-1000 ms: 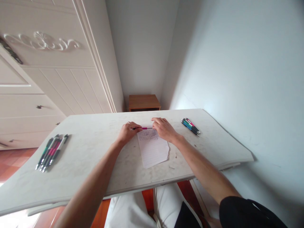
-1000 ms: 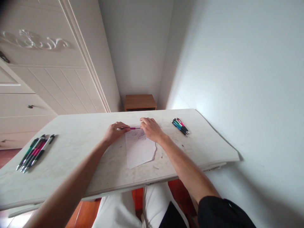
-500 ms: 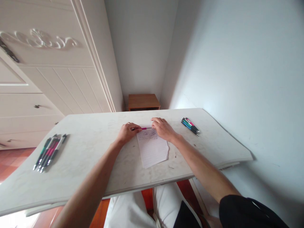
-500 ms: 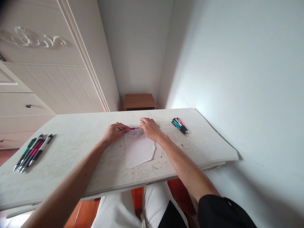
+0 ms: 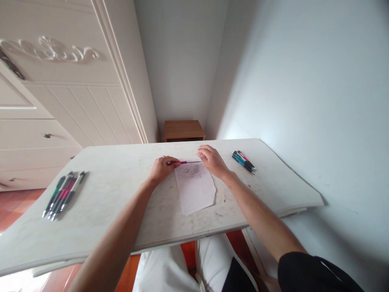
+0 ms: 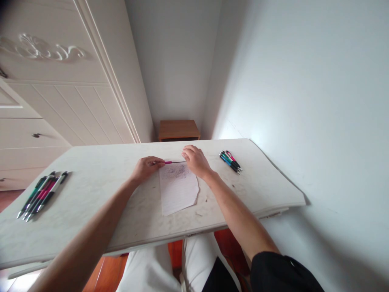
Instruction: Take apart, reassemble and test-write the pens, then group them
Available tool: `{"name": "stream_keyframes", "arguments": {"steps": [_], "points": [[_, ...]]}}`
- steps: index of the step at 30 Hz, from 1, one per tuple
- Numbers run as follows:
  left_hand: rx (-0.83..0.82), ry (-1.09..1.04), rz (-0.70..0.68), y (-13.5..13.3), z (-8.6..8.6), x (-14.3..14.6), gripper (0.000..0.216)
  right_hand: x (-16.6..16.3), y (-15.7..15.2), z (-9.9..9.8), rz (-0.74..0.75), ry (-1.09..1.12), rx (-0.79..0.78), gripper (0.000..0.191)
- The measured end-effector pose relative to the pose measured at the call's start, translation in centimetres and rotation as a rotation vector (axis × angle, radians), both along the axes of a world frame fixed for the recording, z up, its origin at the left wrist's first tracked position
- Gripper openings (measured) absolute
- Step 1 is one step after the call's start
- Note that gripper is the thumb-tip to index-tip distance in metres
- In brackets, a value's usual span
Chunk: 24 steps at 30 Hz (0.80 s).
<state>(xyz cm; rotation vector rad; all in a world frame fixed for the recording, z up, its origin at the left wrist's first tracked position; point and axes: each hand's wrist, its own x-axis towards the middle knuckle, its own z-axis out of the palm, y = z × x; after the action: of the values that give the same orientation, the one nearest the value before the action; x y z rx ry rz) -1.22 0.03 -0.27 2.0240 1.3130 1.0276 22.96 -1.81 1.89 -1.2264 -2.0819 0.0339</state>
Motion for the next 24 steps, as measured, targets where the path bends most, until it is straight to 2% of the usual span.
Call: {"name": "stream_keyframes", "arguments": {"steps": [5,9,13,20,24], "points": [[-0.030,-0.031,0.008,0.2,-0.1,-0.1,0.020,3.6,1.4,0.1,-0.114,0.096,0.001,0.021],[-0.050,-0.048,0.032,0.2,-0.1,-0.1,0.023,5.4,2.0,-0.7,-0.131,0.046,-0.175,0.008],[-0.050,-0.043,0.048,0.2,0.0,-0.1,0.022,5.4,2.1,-1.3,-0.112,-0.044,-0.265,0.007],[-0.049,-0.037,0.040,0.3,-0.1,-0.1,0.022,4.7,2.2,-1.6,-0.112,-0.155,-0.287,0.008],[-0.047,-0.032,0.043,0.3,-0.1,-0.1,0.023,4.4,2.0,-1.3,-0.094,-0.146,-0.260,0.009]]}}
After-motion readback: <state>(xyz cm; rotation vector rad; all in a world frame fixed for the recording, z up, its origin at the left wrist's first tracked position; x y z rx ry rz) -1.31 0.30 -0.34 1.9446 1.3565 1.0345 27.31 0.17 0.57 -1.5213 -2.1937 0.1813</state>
